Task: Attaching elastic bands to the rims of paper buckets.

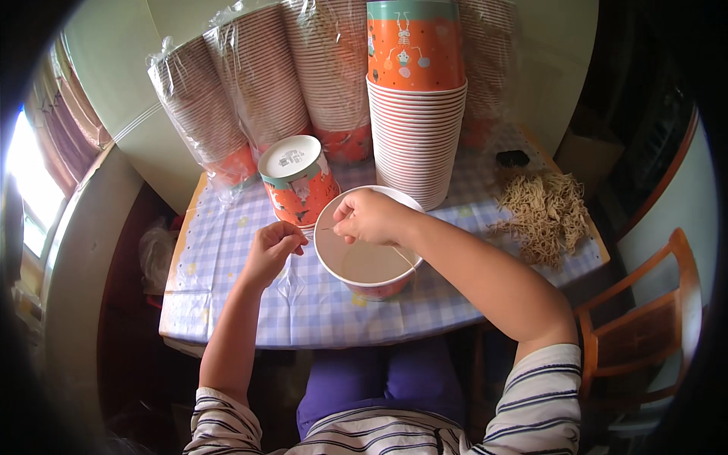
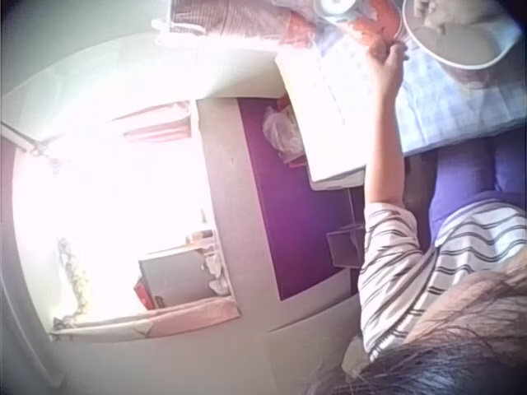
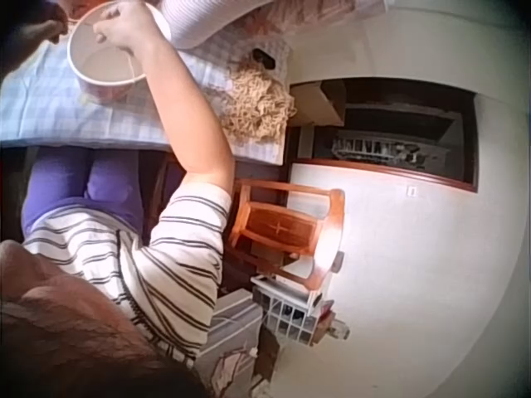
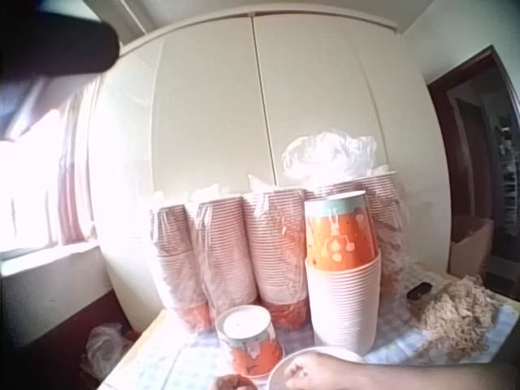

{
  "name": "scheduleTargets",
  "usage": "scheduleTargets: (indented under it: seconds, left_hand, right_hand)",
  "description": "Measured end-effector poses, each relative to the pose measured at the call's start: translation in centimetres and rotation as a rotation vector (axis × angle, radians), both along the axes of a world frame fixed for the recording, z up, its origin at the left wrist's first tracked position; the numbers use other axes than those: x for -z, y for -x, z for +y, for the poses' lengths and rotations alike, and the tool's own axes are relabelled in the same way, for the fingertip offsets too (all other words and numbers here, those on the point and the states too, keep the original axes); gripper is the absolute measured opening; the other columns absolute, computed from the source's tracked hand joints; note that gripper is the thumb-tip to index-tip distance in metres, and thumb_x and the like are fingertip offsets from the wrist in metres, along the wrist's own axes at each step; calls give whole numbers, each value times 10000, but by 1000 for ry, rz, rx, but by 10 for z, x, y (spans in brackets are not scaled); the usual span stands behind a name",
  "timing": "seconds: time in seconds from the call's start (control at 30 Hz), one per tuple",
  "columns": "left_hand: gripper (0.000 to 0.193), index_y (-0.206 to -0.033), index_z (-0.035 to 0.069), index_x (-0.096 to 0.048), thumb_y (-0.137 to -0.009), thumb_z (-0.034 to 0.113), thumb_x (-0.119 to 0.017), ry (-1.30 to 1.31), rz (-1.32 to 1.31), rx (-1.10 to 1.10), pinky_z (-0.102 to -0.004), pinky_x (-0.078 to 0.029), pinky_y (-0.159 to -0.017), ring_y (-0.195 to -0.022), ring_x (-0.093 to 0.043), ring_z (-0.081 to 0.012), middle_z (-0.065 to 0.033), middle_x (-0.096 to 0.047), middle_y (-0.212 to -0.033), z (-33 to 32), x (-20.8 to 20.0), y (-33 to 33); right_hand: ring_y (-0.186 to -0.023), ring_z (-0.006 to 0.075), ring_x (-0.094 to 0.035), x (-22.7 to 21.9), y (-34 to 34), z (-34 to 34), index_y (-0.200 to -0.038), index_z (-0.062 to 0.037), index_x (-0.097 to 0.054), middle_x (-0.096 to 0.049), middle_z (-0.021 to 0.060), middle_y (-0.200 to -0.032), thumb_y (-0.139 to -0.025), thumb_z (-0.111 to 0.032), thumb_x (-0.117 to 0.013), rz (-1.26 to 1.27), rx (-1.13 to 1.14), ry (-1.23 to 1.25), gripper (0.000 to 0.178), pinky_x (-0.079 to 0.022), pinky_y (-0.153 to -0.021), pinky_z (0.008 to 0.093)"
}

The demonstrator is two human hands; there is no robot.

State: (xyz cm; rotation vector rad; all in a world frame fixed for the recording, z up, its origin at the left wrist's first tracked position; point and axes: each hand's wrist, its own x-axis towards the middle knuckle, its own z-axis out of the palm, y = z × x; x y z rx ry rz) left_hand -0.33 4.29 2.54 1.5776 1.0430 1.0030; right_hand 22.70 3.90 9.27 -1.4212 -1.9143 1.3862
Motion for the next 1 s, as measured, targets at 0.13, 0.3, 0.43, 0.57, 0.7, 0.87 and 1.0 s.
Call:
scheduleTargets:
  seconds: [0.13, 0.3, 0.43, 0.57, 0.7, 0.87, 1.0]
  left_hand:
    - [89, -825, -17, -605, -810, 48, -546, 174, -256, 95, -261, -473, -717, -750, -580, -123, -71, -629, -853, -18, -1, 3]
    - [62, -828, -5, -604, -799, -3, -549, 70, -349, 292, -280, -431, -812, -903, -543, -142, -90, -580, -990, -53, 8, 7]
    - [71, -796, 23, -617, -764, -14, -565, -181, -134, 246, -305, -418, -843, -959, -530, -167, -90, -567, -989, -83, 0, 1]
    - [71, -791, 21, -619, -760, -13, -565, -244, -125, 188, -313, -408, -867, -969, -532, -182, -93, -565, -965, -101, -4, -3]
    - [64, -791, 11, -614, -764, -12, -561, -228, -242, 147, -322, -400, -883, -985, -537, -188, -93, -572, -967, -109, -4, -11]
    - [96, -821, 20, -607, -818, -5, -515, -8, -602, 197, -328, -387, -908, -1044, -538, -198, -135, -596, -1087, -115, -1, -14]
    - [95, -858, 24, -599, -876, 26, -506, 85, -731, 218, -334, -402, -894, -1000, -568, -189, -146, -628, -1028, -113, -7, -15]
  right_hand:
    - [-870, 222, -638, -4, 6, -24, -1046, 37, -604, -657, 172, -939, -742, -416, -716, -131, -66, -162, 557, -499, -755, 321]
    - [-896, 306, -632, -13, 7, -57, -1027, 19, -624, -651, 206, -962, -663, -452, -706, -370, -248, -322, 600, -494, -794, 371]
    - [-606, 167, -588, -21, -9, -71, -987, 3, -633, -605, 66, -658, -682, -254, -676, -319, -338, -342, 401, -465, -587, 301]
    - [-655, 245, -618, -29, -20, -76, -925, 6, -632, -626, 115, -686, -670, -172, -633, -305, -289, -328, 311, -487, -638, 349]
    - [-658, 242, -620, -28, -25, -80, -925, 11, -631, -627, 125, -695, -698, -111, -610, -253, -256, -357, 259, -487, -626, 338]
    - [-674, 228, -608, -24, -26, -88, -847, 8, -629, -618, 117, -752, -721, -89, -630, -336, -180, -584, 159, -481, -624, 335]
    - [-701, 276, -608, -31, -21, -92, -768, 9, -605, -619, 133, -771, -746, -91, -631, -363, -129, -736, 106, -483, -645, 348]
